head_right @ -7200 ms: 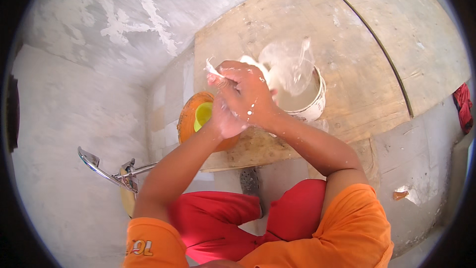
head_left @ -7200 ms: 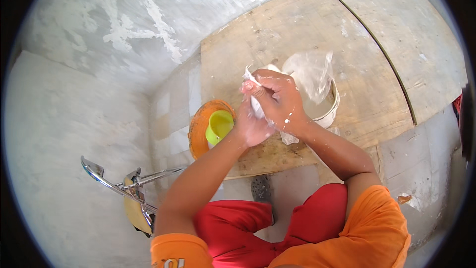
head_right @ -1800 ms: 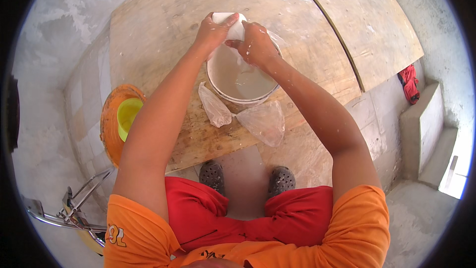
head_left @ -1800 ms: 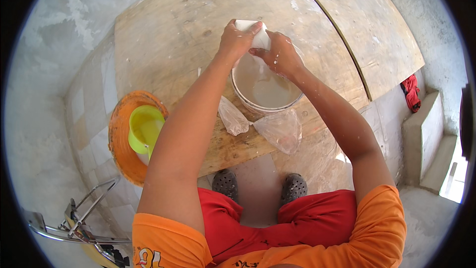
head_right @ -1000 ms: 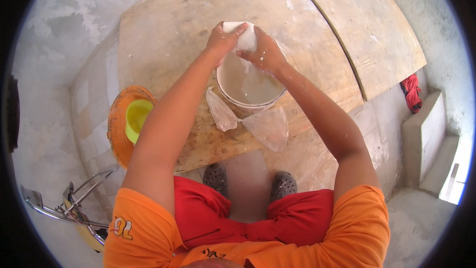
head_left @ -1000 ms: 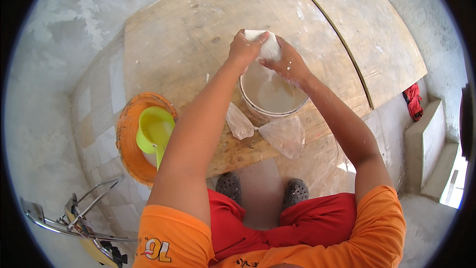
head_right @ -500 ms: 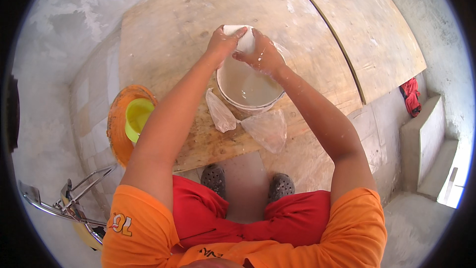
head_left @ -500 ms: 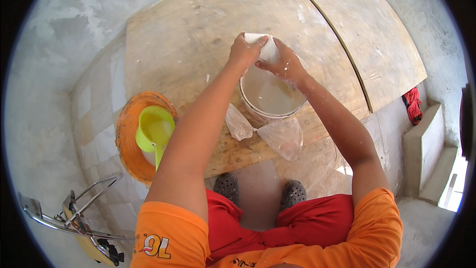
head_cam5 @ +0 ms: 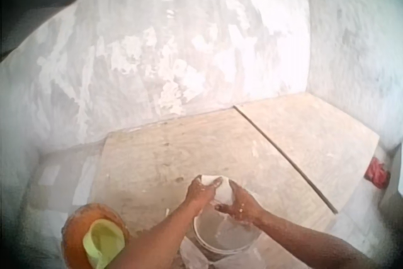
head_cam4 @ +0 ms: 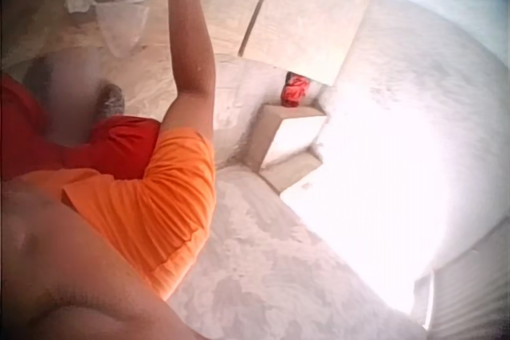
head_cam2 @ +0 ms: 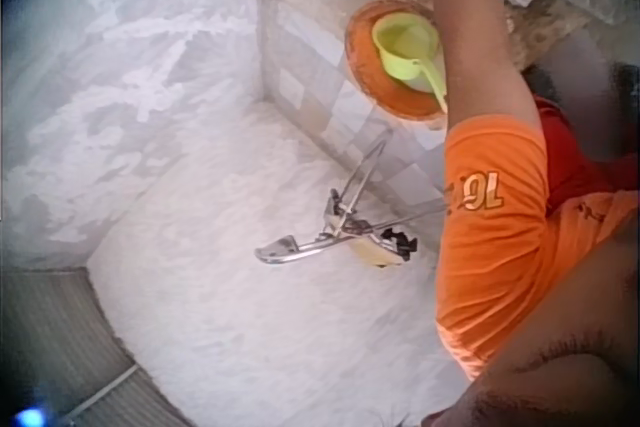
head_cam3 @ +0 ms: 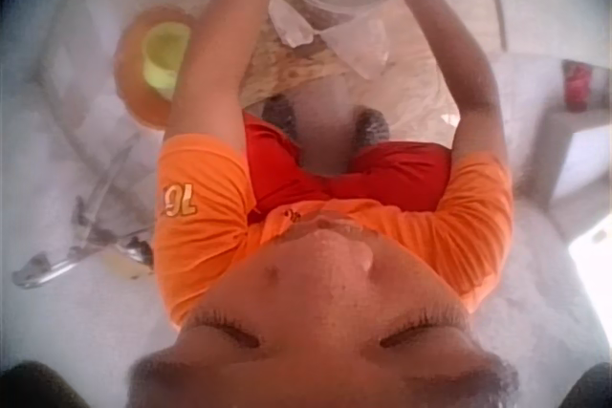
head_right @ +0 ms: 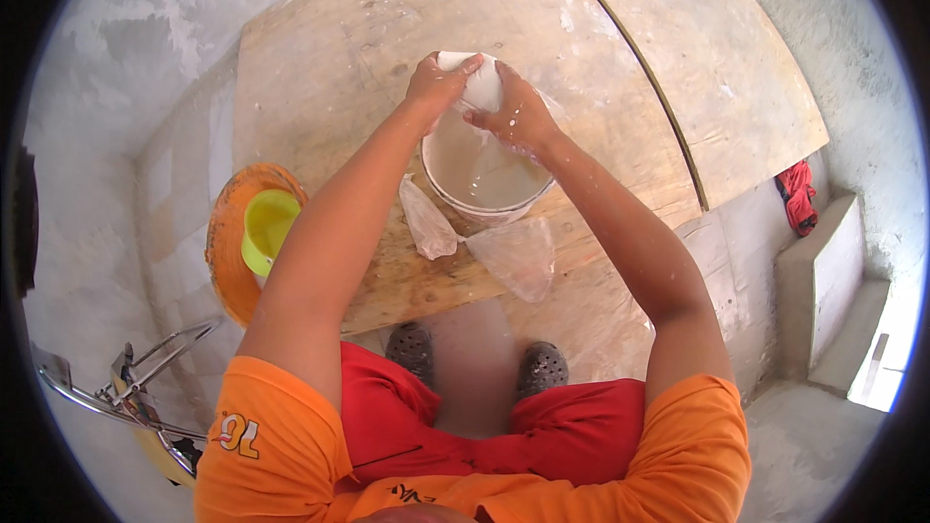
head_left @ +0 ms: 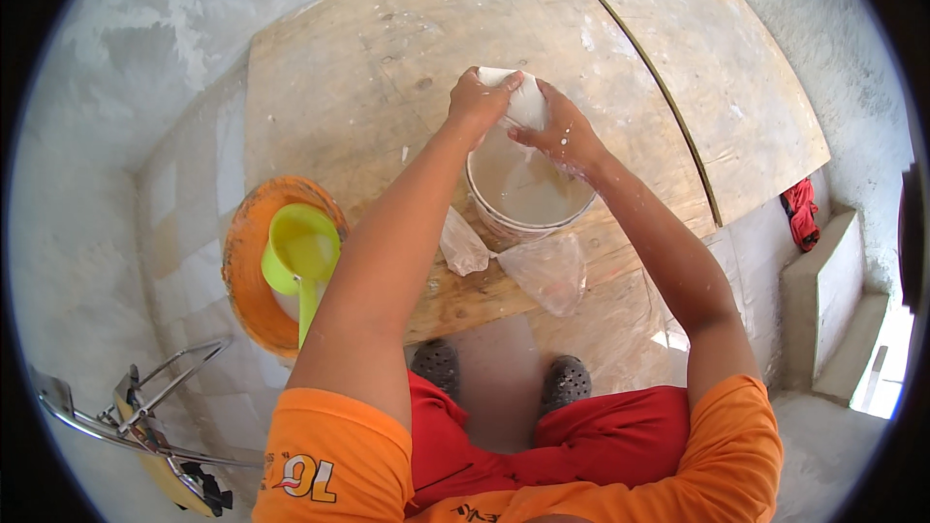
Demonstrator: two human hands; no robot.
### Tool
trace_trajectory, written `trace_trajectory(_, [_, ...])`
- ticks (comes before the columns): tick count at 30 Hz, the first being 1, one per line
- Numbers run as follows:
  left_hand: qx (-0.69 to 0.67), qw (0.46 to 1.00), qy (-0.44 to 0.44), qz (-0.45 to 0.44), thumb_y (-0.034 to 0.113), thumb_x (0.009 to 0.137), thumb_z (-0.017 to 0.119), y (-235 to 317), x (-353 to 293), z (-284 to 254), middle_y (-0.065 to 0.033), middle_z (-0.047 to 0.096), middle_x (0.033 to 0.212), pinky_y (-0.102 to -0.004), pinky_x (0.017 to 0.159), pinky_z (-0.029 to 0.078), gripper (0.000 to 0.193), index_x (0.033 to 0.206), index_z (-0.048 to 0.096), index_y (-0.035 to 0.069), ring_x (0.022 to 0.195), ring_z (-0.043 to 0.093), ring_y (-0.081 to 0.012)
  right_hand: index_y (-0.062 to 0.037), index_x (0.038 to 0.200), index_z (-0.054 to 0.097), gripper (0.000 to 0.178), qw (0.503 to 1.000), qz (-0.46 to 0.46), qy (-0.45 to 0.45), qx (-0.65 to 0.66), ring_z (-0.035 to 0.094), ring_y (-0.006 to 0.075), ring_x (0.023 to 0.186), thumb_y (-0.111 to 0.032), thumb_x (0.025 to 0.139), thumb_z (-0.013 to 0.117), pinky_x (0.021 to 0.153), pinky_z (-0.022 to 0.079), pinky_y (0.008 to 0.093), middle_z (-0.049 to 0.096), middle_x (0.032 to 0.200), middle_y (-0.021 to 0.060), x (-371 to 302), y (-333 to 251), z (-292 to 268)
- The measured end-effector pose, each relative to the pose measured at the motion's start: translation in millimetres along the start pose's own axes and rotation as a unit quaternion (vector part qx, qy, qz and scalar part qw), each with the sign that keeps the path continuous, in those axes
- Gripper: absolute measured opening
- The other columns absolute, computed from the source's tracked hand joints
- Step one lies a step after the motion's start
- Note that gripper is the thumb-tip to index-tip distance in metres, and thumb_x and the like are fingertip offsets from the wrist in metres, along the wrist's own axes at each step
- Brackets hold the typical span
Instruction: The person mixes a white substance, likely plaster or joint compound, in a small bucket using a stick, adding liquid from a yellow cup and the contents of a small plastic bag.
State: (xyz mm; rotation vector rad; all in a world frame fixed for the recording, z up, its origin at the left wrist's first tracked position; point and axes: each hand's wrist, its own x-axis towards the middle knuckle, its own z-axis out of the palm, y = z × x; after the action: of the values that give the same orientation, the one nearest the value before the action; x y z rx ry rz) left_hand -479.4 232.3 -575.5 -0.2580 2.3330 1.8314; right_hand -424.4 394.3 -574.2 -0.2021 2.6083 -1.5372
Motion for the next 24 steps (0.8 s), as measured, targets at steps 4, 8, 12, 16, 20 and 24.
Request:
trace_trajectory(4, [0.003,1.000,0.004,-0.010,0.036,0.091,0.081,-1,-1,-2,-0.0196,0.072,0.120,-0.0416,0.086,0.059,0.058,0.128,0.061,-0.004,0.105,0.072,-0.0289,-0.0014,0.161,0.029,0.106,0.998,-0.030,0.024,-0.055,0.063,0.0429,0.124,-0.024,0.077,0.090,0.105,0.051,0.0472,0.057,0.139,0.0330,-6,-7,-1])
trace_trajectory(8, [0.002,1.000,0.012,0.002,0.035,0.092,0.080,-7,3,-1,-0.0200,0.072,0.118,-0.0410,0.081,0.061,0.056,0.127,0.061,-0.005,0.101,0.073,-0.0288,-0.0111,0.163,0.027,0.107,0.993,-0.021,0.049,-0.102,0.062,0.0441,0.124,-0.017,0.077,0.090,0.106,0.051,0.0492,0.053,0.140,0.0330,-13,-24,-3])
trace_trajectory(12, [0.011,1.000,0.008,0.018,0.034,0.092,0.081,-14,9,-4,-0.0208,0.072,0.117,-0.0404,0.081,0.061,0.056,0.127,0.061,-0.006,0.100,0.074,-0.0285,-0.0171,0.163,0.030,0.104,0.991,-0.059,0.052,-0.110,0.060,0.0427,0.127,-0.010,0.077,0.089,0.109,0.049,0.0493,0.053,0.142,0.0304,-20,-42,-7])
trace_trajectory(16, [-0.005,0.999,-0.018,0.026,0.034,0.092,0.081,-5,4,0,-0.0214,0.072,0.118,-0.0392,0.083,0.060,0.057,0.128,0.061,-0.006,0.102,0.073,-0.0278,-0.0189,0.160,0.036,0.099,0.989,-0.086,0.044,-0.116,0.060,0.0392,0.128,-0.008,0.077,0.088,0.106,0.052,0.0475,0.055,0.144,0.0255,-19,-38,-14])
trace_trajectory(20, [-0.012,1.000,-0.009,0.004,0.033,0.092,0.081,-2,-2,-1,-0.0213,0.071,0.120,-0.0388,0.085,0.060,0.058,0.129,0.061,-0.006,0.104,0.073,-0.0273,-0.0176,0.157,0.043,0.090,0.994,-0.045,0.029,-0.095,0.068,0.0321,0.106,-0.006,0.079,0.087,0.094,0.056,0.0440,0.060,0.140,0.0209,-22,-48,-17])
trace_trajectory(24, [-0.018,1.000,-0.018,0.008,0.030,0.092,0.081,-4,-1,-6,-0.0218,0.070,0.122,-0.0388,0.086,0.060,0.057,0.130,0.060,-0.007,0.106,0.073,-0.0281,-0.0173,0.156,0.045,0.087,0.996,-0.029,0.021,-0.076,0.067,0.0255,0.087,-0.004,0.080,0.086,0.086,0.056,0.0410,0.063,0.134,0.0190,-27,-61,-16])
